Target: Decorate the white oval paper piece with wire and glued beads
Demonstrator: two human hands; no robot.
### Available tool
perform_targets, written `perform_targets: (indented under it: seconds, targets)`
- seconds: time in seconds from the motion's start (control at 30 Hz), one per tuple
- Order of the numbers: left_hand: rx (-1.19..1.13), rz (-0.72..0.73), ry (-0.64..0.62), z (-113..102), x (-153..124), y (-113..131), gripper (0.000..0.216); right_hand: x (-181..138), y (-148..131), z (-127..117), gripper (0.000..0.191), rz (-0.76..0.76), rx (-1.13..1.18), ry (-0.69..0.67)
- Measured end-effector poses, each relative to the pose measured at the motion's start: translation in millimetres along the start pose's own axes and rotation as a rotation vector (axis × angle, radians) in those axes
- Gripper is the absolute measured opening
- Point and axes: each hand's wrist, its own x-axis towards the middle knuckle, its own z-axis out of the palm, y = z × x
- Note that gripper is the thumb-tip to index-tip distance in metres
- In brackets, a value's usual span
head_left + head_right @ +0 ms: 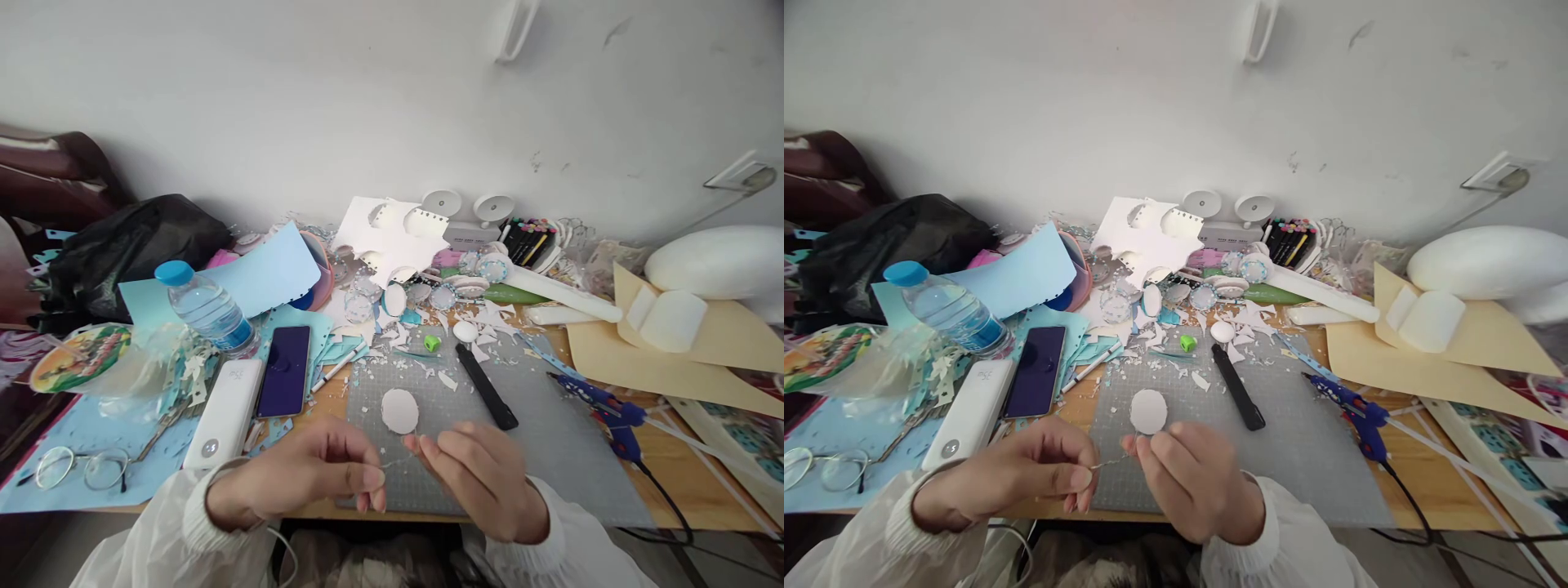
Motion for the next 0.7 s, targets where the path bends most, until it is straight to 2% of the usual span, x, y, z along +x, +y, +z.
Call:
perform_targets:
  seconds: [0.13, 0.2, 0.33, 0.53, 0.63, 0.7]
  targets:
    - [0.417, 0.249, 0.232, 1, -7, 0, 0.019, -2, 2, 5, 0.012, 0.208, 0.102, -0.056]
    - [0.649, 0.377, 0.301, 0, -12, 0, 0.026, -3, 1, 7, 0.016, 0.263, 0.162, -0.085]
    - [0.922, 0.538, 0.297, -3, -14, -1, 0.042, -2, 0, 7, 0.018, 0.317, 0.224, -0.119]
    - [1.365, 0.845, 0.478, -4, -7, -9, 0.024, -4, -3, 8, 0.016, 0.343, 0.225, -0.135]
    - [1.439, 0.909, 0.524, -2, -5, -11, 0.023, -5, -4, 8, 0.007, 0.396, 0.289, -0.165]
    - [1.479, 0.922, 0.517, -2, -5, -9, 0.026, -3, -4, 5, 0.011, 0.483, 0.396, -0.222]
